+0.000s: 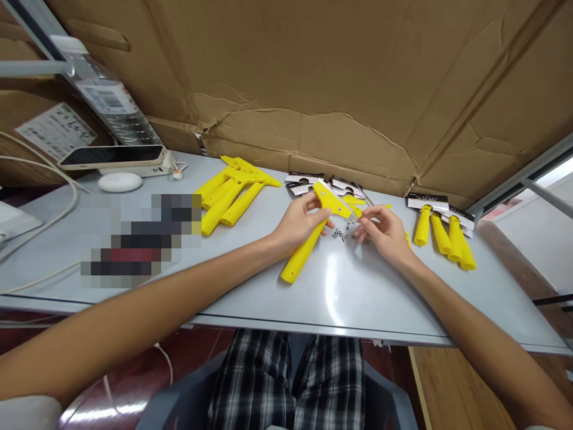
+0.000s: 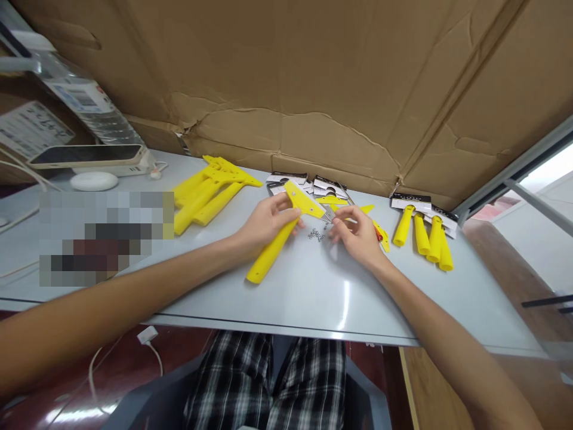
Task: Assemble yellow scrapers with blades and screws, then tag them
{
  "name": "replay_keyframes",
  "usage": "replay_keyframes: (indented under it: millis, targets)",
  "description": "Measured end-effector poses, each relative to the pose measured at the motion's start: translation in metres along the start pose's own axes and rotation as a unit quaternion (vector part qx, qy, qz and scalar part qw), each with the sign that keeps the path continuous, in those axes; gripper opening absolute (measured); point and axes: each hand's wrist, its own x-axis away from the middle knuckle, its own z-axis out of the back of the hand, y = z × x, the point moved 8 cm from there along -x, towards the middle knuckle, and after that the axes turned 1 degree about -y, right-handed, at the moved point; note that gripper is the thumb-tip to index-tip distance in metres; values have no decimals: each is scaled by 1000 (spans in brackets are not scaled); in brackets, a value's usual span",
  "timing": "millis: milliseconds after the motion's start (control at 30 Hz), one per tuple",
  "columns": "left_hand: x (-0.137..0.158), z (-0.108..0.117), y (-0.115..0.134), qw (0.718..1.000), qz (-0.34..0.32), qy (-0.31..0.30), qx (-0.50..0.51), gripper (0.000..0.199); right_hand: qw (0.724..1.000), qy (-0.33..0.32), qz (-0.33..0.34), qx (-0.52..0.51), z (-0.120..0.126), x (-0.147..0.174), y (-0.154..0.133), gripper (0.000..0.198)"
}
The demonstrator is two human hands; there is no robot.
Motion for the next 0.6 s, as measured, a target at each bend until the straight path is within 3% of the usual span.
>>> replay_keyframes:
  millis: [100, 167, 433, 600]
  targets:
    - [-6, 11, 3, 1000, 1, 16, -15, 21, 975, 46, 109, 189, 22, -5, -9, 37]
    - [-8, 14, 3, 1000, -5, 17, -26, 21, 957, 63, 143, 246, 31, -7, -10, 29]
    - [-8, 15, 8, 998, -39, 21, -39, 20, 945, 83, 146, 281, 41, -12, -7, 25]
    - [-5, 11, 10, 996, -47, -5, -71, 32, 942, 60, 155, 293, 36, -10, -9, 24]
